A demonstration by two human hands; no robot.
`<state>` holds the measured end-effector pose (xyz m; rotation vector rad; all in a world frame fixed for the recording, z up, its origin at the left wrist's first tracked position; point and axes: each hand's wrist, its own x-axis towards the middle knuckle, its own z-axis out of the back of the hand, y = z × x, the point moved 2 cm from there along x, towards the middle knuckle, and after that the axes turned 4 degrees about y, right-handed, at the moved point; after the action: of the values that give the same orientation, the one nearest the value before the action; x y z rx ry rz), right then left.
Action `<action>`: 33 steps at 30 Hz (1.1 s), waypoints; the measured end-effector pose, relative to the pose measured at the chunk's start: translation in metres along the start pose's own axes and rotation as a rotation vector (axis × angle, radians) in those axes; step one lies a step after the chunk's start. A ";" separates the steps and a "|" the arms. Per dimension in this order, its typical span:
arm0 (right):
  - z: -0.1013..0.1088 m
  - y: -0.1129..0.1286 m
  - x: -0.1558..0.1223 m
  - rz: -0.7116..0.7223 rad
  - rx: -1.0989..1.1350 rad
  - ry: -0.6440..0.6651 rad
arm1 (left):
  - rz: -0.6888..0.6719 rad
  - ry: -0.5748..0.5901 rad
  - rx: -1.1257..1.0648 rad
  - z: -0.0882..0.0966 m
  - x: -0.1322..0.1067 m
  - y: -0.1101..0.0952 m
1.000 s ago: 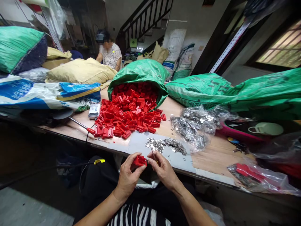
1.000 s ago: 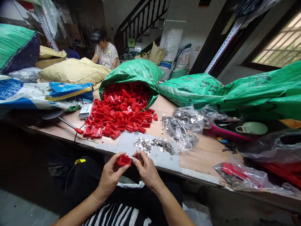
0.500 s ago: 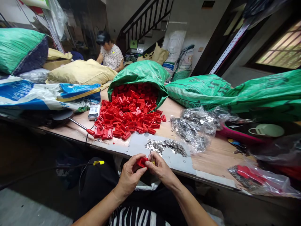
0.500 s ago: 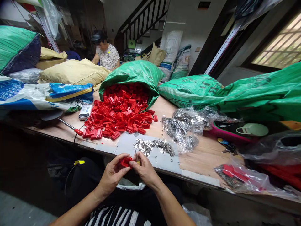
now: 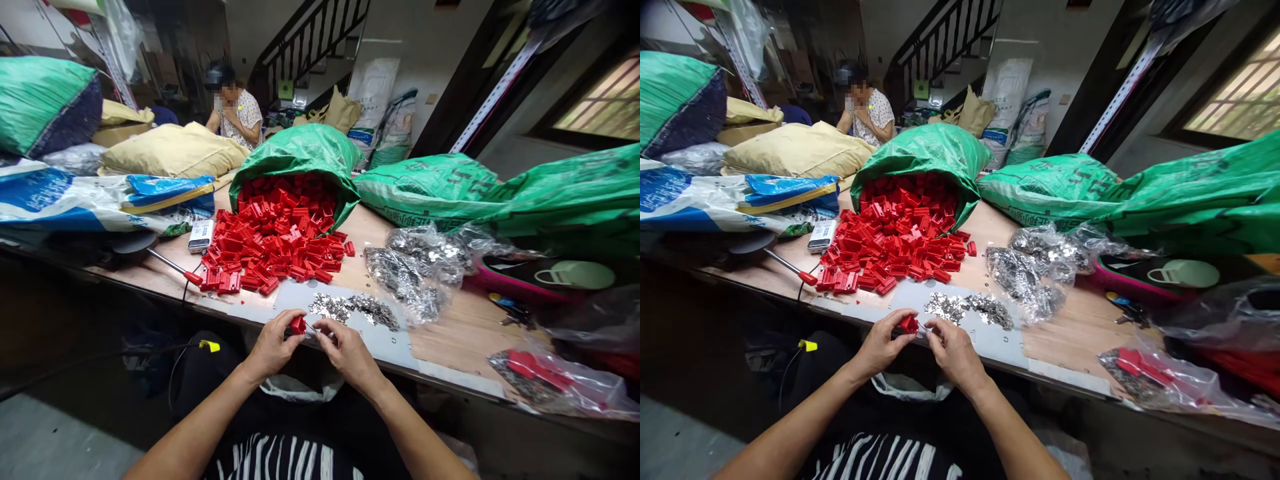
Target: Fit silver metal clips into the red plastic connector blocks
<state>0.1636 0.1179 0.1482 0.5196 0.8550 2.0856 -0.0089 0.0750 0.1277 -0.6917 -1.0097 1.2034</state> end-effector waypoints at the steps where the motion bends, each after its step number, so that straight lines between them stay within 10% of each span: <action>1: 0.000 0.000 0.000 0.017 -0.014 0.008 | 0.003 0.024 0.003 0.000 0.001 0.001; 33: -0.003 -0.001 0.000 0.103 -0.114 0.125 | 0.009 0.137 -0.044 0.006 0.009 0.003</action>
<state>0.1626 0.1175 0.1454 0.3828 0.7886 2.2654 -0.0151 0.0843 0.1299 -0.8029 -0.9221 1.1289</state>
